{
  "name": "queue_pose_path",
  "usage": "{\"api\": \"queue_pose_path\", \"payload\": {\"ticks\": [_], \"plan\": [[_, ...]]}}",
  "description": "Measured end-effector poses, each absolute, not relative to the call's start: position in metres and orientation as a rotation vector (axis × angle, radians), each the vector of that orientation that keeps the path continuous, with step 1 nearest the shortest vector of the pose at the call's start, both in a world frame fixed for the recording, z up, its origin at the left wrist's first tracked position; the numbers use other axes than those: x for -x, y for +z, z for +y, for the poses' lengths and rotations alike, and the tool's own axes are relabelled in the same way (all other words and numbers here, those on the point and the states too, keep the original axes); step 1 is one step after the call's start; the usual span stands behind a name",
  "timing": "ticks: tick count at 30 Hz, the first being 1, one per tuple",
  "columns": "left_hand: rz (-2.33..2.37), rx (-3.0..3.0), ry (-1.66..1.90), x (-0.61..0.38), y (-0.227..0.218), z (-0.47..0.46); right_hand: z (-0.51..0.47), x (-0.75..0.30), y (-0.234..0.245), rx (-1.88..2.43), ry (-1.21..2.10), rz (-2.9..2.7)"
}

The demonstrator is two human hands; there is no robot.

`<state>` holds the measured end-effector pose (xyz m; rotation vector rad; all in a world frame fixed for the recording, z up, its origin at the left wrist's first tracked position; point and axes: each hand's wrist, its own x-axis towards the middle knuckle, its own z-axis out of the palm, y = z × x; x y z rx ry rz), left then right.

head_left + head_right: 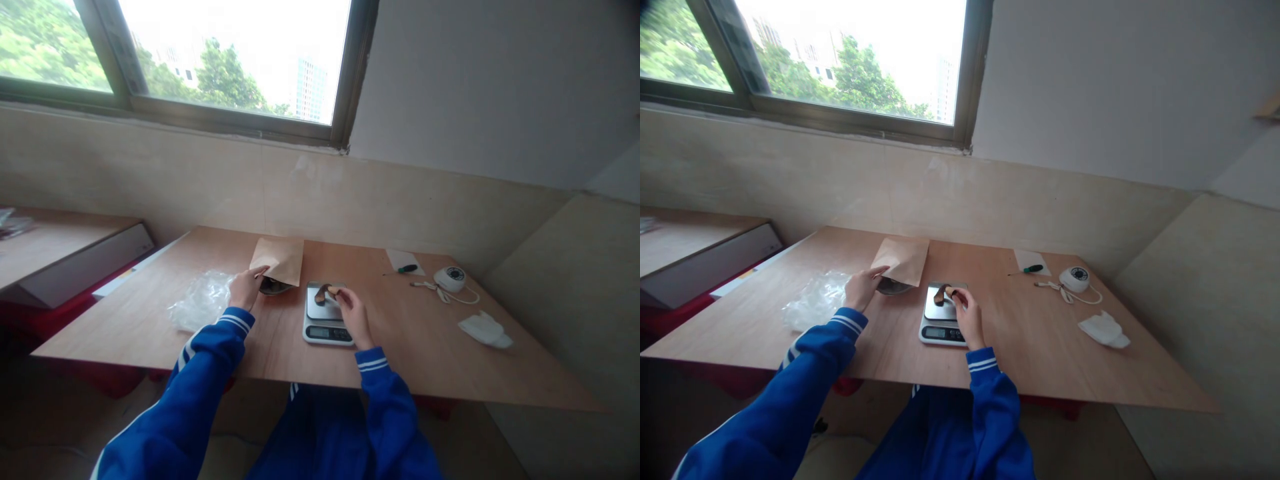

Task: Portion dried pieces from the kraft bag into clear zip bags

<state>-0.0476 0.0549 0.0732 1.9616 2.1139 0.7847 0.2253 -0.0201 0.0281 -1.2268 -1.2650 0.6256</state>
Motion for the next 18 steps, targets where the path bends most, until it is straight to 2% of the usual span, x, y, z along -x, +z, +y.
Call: {"api": "queue_pose_path", "payload": {"ticks": [5,10,18], "plan": [[2.106,-1.97,0.757,0.049,0.068,0.057,-0.031,-0.233,0.028,1.254,0.563,-1.341],[2.102,-1.957,0.772,0.046,0.081,0.056,-0.042,-0.238,0.034,1.341,0.332,-1.508],[2.177,-1.987,0.84,0.041,0.108,0.047,-0.054,-0.228,0.036,1.429,0.166,-1.678]]}}
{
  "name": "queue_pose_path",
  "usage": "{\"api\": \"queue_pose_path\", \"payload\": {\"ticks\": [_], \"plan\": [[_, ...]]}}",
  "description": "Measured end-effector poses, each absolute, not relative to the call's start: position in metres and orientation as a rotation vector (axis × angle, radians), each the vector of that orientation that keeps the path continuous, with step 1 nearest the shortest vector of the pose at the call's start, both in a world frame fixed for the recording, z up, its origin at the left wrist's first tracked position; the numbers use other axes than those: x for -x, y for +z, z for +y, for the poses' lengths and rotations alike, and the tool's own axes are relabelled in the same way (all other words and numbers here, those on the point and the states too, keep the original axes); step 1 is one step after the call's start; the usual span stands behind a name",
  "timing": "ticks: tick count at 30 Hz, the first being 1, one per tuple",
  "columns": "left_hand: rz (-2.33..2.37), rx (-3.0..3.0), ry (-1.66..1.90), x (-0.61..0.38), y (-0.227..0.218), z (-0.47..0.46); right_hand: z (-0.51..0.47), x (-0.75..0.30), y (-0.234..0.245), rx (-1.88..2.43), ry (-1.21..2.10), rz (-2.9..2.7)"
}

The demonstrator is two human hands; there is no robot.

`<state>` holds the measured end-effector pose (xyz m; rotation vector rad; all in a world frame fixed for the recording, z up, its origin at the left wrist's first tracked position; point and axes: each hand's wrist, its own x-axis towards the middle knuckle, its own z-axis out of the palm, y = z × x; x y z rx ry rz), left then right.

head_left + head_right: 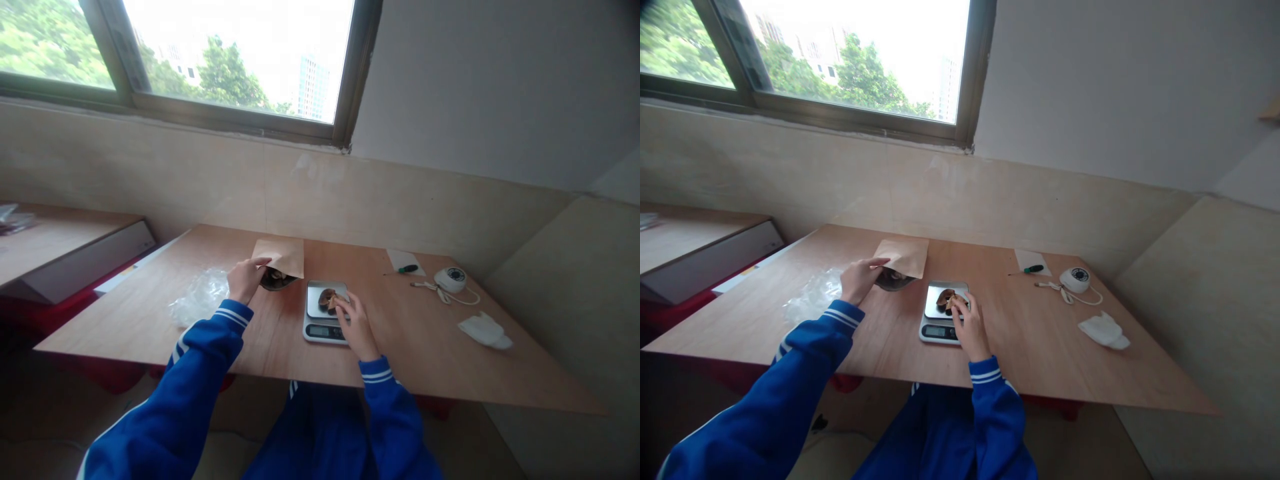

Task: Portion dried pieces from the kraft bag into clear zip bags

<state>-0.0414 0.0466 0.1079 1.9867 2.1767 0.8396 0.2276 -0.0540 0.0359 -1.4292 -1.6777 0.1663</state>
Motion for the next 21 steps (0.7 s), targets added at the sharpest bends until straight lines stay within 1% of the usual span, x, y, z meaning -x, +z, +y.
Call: {"api": "queue_pose_path", "payload": {"ticks": [2,6,8,10,14,17,21], "plan": [[2.187,-1.995,0.84,0.04,0.115,0.043,-0.06,-0.211,0.051,1.383,0.163,-1.692],[2.169,-2.007,0.85,0.034,0.125,0.033,-0.063,-0.157,0.086,1.169,0.329,-1.874],[2.162,-1.998,0.867,0.032,0.127,0.029,-0.056,-0.127,0.094,1.119,0.365,-1.973],[2.171,-1.977,0.885,0.032,0.129,0.024,-0.042,-0.099,0.095,1.209,0.291,-2.025],[2.198,-1.957,0.914,0.036,0.131,0.017,-0.01,-0.059,0.083,1.547,0.104,-1.979],[2.197,-1.955,0.905,0.04,0.13,0.012,0.005,-0.043,0.073,1.716,0.116,-1.868],[2.194,-1.923,0.87,0.041,0.124,0.009,0.009,-0.037,0.065,1.783,0.161,-1.838]]}}
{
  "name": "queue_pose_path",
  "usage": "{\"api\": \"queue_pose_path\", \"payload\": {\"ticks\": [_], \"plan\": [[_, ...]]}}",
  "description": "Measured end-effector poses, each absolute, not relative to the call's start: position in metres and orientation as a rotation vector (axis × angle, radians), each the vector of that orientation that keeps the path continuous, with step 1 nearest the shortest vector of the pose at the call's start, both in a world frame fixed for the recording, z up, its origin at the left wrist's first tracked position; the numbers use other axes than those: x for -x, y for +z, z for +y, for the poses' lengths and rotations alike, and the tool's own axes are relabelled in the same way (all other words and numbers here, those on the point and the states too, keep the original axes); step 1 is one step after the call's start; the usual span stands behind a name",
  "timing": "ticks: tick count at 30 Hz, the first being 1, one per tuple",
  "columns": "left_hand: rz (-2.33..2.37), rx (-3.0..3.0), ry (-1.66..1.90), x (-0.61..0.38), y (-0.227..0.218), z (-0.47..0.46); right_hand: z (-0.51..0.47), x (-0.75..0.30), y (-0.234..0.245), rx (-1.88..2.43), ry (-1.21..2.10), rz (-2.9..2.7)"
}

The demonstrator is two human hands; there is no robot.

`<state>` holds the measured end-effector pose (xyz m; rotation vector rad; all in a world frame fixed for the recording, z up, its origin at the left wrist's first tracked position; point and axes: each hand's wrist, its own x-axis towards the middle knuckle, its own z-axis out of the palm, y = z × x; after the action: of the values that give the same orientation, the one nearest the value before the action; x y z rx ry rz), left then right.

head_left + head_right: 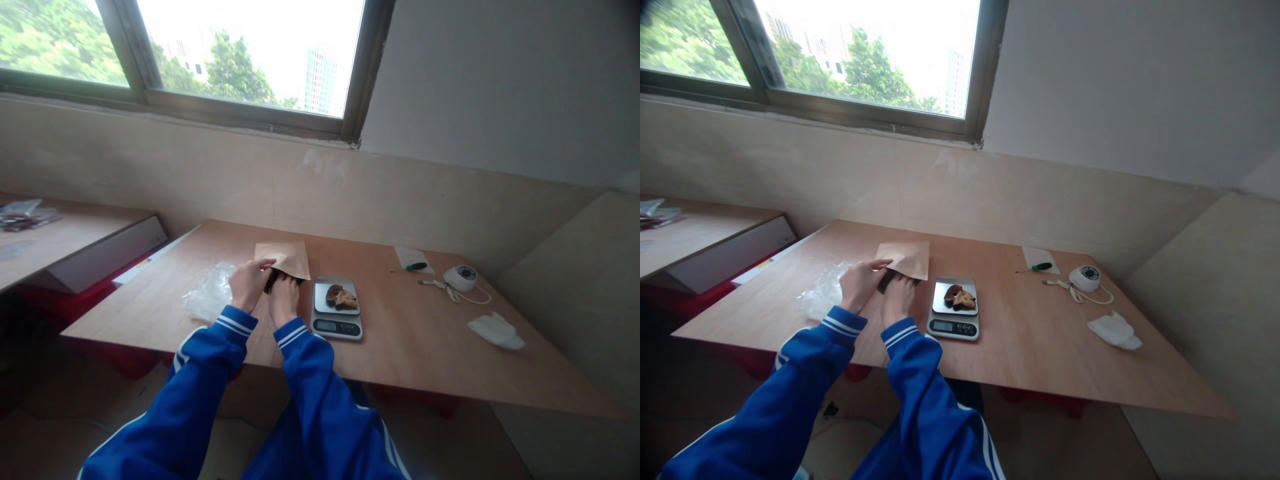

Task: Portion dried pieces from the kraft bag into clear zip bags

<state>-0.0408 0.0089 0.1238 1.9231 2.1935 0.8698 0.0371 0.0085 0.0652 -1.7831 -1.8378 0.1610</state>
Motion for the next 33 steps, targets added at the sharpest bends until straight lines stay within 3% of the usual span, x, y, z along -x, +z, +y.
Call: {"api": "queue_pose_path", "payload": {"ticks": [14,33], "plan": [[2.171,-1.95,0.885,0.034,0.121,0.007,-0.008,-0.056,0.052,1.702,0.036,-1.825],[2.172,-1.943,0.844,0.039,0.119,0.011,-0.079,-0.105,0.085,1.221,0.349,-1.574]]}}
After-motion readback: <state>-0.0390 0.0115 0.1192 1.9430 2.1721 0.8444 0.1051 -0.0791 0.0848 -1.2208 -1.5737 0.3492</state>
